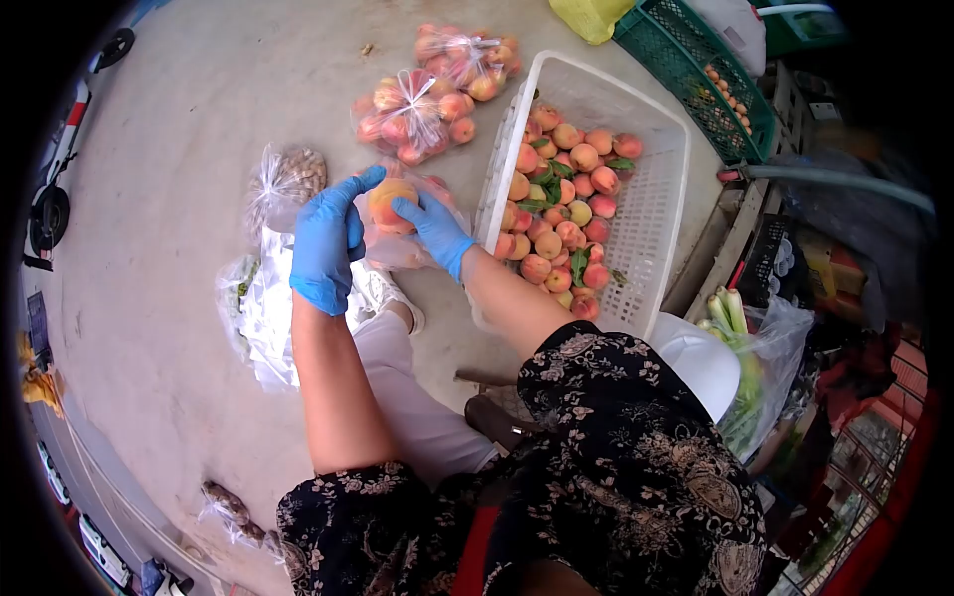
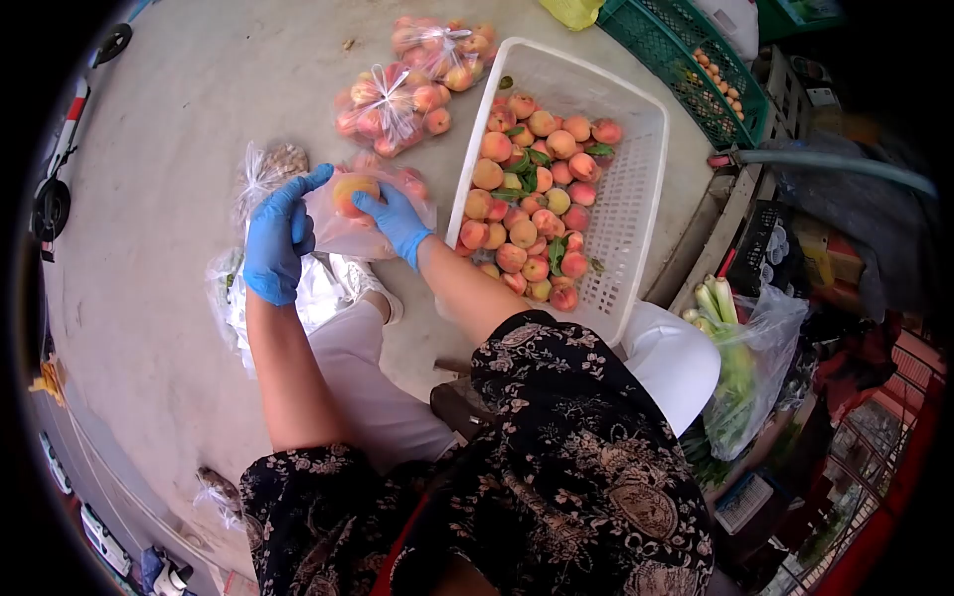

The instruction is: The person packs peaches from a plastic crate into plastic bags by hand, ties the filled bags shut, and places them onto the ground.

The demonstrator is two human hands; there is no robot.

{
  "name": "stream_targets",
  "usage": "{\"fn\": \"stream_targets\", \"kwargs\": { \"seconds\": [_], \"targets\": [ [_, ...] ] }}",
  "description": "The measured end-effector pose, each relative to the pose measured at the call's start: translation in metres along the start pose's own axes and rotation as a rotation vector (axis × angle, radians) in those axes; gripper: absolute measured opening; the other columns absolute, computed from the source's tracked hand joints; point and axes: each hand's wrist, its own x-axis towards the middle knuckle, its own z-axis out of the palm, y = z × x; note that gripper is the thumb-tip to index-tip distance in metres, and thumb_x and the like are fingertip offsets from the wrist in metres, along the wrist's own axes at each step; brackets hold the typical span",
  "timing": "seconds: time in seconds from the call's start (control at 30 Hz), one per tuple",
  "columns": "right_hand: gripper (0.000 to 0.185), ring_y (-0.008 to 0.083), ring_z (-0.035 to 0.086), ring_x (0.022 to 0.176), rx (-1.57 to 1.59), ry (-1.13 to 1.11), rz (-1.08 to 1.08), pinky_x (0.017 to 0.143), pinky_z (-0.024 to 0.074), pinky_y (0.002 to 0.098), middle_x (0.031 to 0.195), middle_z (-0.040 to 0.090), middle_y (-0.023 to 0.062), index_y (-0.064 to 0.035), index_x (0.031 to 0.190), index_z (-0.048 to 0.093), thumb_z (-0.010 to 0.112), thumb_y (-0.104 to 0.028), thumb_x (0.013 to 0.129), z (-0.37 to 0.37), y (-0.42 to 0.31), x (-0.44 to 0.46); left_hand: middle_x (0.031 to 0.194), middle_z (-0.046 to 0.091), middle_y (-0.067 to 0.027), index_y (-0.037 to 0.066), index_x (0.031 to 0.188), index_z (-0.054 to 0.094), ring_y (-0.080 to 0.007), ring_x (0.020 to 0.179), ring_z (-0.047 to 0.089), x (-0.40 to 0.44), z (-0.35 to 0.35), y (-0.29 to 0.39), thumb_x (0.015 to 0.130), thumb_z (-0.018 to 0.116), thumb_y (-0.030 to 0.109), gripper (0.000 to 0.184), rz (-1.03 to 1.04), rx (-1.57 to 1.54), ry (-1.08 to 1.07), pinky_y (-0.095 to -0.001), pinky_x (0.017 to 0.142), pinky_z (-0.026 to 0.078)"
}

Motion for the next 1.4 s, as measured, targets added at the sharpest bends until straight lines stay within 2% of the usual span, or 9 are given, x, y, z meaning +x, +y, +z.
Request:
{"fn": "stream_targets", "kwargs": {
  "seconds": [0.13,0.27,0.43,0.57,0.73,0.87,1.07,1.27,1.4],
  "targets": [
    [0.020,0.0121,0.053,0.063,-0.560,0.180,-0.126,0.060,0.0457,0.0255,0.073,0.059,0.0007,-0.0028,0.091,0.065,0.057,-0.020,0.084,-0.007,0.022,0.010,0.047,0.029,0.0076,0.001,0.097,0.065,-0.0037,0.039,0.024,0.012,-0.017,-0.005,0.087,0.046,0.022,0.030,0.057,-0.088,-0.014,-0.0194,0.036,0.018],
    [0.019,0.0069,0.053,0.065,-0.185,0.044,-0.119,0.060,0.0464,0.0221,0.074,0.060,0.0009,-0.0001,0.097,0.063,0.050,-0.010,0.087,-0.012,-0.048,-0.038,0.047,0.030,0.0072,-0.001,0.097,0.065,-0.0037,0.040,0.025,0.016,-0.018,-0.007,0.088,0.048,0.023,0.031,0.115,-0.062,0.073,-0.0193,0.038,0.019],
    [0.017,0.0152,0.060,0.077,-0.761,0.512,-0.559,0.070,0.0482,0.0273,0.087,0.064,0.0101,-0.0008,0.093,0.063,0.056,-0.009,0.080,-0.127,-0.094,-0.035,0.048,0.028,0.0075,-0.001,0.096,0.065,-0.0037,0.041,0.024,0.014,-0.014,-0.012,0.088,0.049,0.023,0.031,0.109,-0.102,0.121,-0.0203,0.040,0.017],
    [0.056,0.0348,0.045,0.107,-1.790,0.390,0.064,0.088,0.0418,0.0429,0.125,0.040,0.0175,-0.0184,0.119,0.049,0.070,-0.025,0.067,-0.178,-0.090,-0.016,0.048,0.023,0.0090,-0.002,0.099,0.062,-0.0040,0.041,0.019,0.016,-0.007,-0.013,0.088,0.049,0.026,0.033,0.095,-0.094,0.090,-0.0210,0.039,0.015],
    [0.079,0.0397,0.035,0.117,-2.030,0.082,0.283,0.092,0.0378,0.0482,0.132,0.024,0.0184,-0.0401,0.122,0.043,0.079,-0.032,0.052,-0.199,-0.077,0.035,0.048,0.022,0.0083,-0.004,0.103,0.061,-0.0036,0.042,0.018,0.021,0.007,-0.008,0.089,0.048,0.024,0.034,0.099,-0.056,0.149,-0.0213,0.039,0.014],
    [0.085,0.0419,0.037,0.112,-2.210,-0.016,0.440,0.089,0.0403,0.0448,0.126,0.026,0.0230,-0.0357,0.122,0.046,0.082,-0.028,0.045,-0.197,-0.076,0.064,0.048,0.023,0.0080,-0.004,0.102,0.061,-0.0037,0.042,0.018,0.026,0.018,-0.007,0.088,0.048,0.022,0.033,0.115,-0.031,0.163,-0.0216,0.039,0.014],
    [0.072,0.0380,0.045,0.105,-1.936,0.000,0.193,0.083,0.0463,0.0381,0.123,0.035,0.0245,-0.0121,0.115,0.054,0.081,-0.032,0.051,-0.199,-0.098,0.033,0.048,0.025,0.0078,-0.004,0.100,0.062,-0.0038,0.042,0.020,0.025,0.023,-0.004,0.087,0.048,0.022,0.032,0.112,-0.016,0.159,-0.0210,0.040,0.016],
    [0.076,0.0257,0.045,0.112,0.067,0.264,0.080,0.090,0.0431,0.0435,0.122,0.045,0.0114,-0.0092,0.127,0.039,0.071,-0.042,0.067,-0.240,-0.065,-0.050,0.048,0.023,0.0082,-0.003,0.101,0.061,-0.0044,0.042,0.020,0.022,0.010,-0.008,0.089,0.046,0.025,0.034,0.096,-0.010,0.086,-0.0208,0.041,0.016],
    [0.073,0.0268,0.045,0.115,0.341,-0.174,-0.030,0.091,0.0443,0.0416,0.124,0.043,0.0087,-0.0058,0.130,0.032,0.067,-0.038,0.074,-0.144,-0.101,-0.108,0.046,0.025,0.0079,-0.003,0.103,0.060,-0.0044,0.041,0.020,0.018,-0.002,-0.012,0.091,0.044,0.030,0.039,-0.001,-0.080,-0.014,-0.0204,0.040,0.017]
  ]
}}
